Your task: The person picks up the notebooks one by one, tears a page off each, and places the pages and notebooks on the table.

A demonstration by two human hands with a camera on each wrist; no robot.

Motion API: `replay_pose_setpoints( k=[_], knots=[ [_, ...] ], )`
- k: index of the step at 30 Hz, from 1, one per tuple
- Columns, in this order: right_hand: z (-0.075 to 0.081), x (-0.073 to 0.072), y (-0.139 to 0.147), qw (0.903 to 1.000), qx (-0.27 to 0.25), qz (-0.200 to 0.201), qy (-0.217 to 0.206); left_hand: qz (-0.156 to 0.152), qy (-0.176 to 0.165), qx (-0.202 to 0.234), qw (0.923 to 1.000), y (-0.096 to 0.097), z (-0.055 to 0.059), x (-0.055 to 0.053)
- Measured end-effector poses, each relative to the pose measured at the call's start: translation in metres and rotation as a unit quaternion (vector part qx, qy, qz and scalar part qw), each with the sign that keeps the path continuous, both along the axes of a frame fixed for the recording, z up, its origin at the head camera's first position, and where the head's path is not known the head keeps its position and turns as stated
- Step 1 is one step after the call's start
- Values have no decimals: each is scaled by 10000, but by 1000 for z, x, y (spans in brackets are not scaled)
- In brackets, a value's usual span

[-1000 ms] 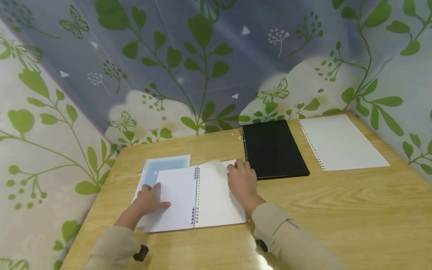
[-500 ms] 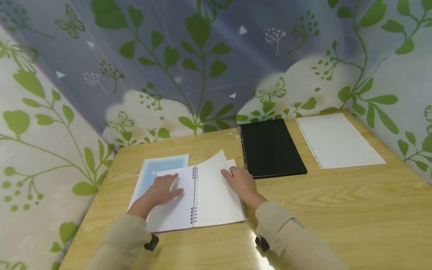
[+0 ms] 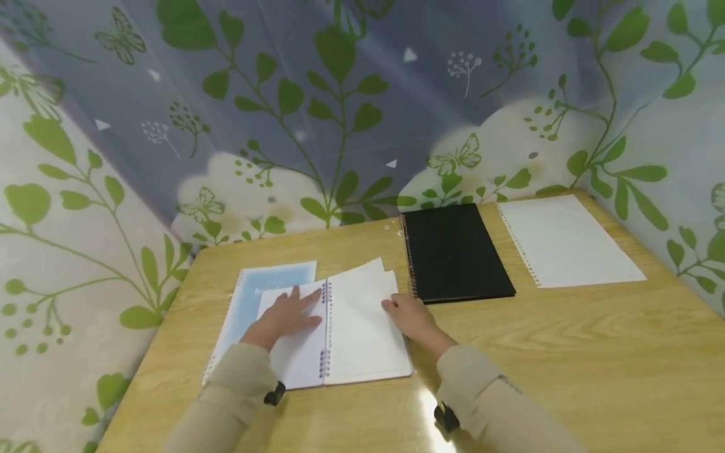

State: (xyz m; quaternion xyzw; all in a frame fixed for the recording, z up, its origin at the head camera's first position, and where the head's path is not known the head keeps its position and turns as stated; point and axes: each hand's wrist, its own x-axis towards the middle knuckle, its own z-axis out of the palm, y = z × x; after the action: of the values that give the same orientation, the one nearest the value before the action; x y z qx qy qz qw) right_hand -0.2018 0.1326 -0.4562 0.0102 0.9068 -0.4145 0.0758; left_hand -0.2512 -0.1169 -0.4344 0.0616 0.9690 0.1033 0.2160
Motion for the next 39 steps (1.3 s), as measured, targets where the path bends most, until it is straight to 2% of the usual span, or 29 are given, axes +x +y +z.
replay_pose_setpoints(
  k=[9,14,18,22,27,33,39],
  knots=[
    [1,3,4,9994,-230,161,-222,408,-234,191,9987,7,0,0],
    [-3,7,2,9994,-243,133,-186,364,-231,232,9988,4,-3,2],
    [-2,6,3,9995,-173,267,-83,305,-235,220,9990,5,-3,1],
    [-2,5,5,9990,-45,447,1,339,-277,226,9988,8,-3,0],
    [-5,6,5,9990,95,425,107,393,-345,231,9984,10,-3,1],
    [-7,6,1,9965,318,690,360,434,-328,106,9985,7,-1,0],
    [-6,7,5,9962,340,690,397,416,-385,242,9981,9,-1,-1]
  ],
)
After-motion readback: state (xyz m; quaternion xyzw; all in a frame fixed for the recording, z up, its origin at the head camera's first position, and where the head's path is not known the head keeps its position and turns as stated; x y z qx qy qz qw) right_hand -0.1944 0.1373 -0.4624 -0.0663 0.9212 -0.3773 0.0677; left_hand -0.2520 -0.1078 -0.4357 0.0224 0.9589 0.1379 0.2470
